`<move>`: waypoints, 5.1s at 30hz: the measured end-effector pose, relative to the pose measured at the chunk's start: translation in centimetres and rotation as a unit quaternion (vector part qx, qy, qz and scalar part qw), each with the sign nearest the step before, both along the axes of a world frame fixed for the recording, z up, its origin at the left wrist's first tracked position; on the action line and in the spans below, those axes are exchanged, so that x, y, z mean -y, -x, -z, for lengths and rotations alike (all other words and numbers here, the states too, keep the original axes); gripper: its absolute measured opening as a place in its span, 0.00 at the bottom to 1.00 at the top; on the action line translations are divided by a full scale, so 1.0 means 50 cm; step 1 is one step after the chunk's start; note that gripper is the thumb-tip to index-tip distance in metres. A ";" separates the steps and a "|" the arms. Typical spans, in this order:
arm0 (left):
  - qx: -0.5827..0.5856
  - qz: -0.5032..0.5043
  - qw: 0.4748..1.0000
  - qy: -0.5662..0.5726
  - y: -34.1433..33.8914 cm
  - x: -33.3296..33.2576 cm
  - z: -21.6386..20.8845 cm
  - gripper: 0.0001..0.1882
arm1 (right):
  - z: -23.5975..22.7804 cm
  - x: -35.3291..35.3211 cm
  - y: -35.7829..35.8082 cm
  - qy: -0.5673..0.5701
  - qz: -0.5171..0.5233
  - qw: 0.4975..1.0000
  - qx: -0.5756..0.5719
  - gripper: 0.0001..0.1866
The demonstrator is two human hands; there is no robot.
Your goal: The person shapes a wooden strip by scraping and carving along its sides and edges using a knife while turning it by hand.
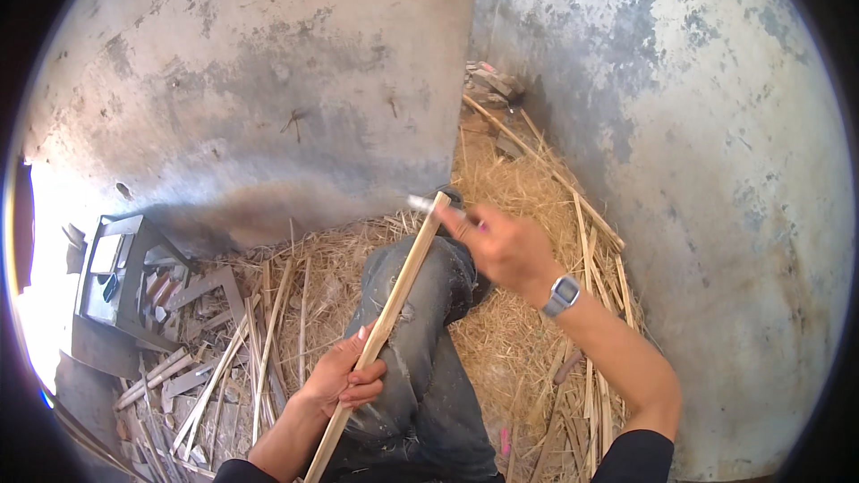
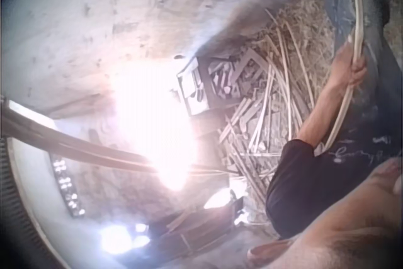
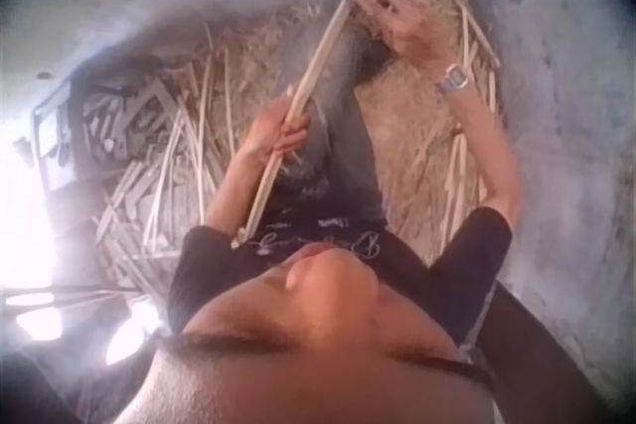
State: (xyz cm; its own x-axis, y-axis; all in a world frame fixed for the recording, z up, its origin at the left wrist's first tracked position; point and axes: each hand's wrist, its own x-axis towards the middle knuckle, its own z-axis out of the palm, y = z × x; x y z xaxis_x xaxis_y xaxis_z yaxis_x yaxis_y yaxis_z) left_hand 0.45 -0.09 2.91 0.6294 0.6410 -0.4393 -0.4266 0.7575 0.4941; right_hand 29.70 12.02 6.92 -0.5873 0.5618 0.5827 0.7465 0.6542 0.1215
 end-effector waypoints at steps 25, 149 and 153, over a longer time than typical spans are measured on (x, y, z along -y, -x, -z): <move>-0.131 -0.067 0.976 -0.159 -0.035 0.028 0.018 0.30 | 0.004 0.123 0.062 0.116 -0.044 0.992 0.018 0.32; 0.225 -0.029 0.971 0.071 0.008 0.017 0.073 0.25 | -0.019 0.170 0.116 0.430 -0.143 0.873 -0.181 0.28; 0.177 -0.020 0.984 0.017 -0.005 0.019 0.041 0.23 | -0.041 0.158 0.111 0.372 -0.080 0.870 -0.313 0.29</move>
State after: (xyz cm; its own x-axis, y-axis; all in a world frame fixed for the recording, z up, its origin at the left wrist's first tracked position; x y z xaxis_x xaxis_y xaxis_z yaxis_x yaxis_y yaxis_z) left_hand 0.70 -1.04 0.88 0.7207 0.6575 -0.2197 -0.5976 0.7499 0.2838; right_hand 24.16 4.10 8.99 -0.3914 0.8603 0.3267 0.4061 0.4800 -0.7776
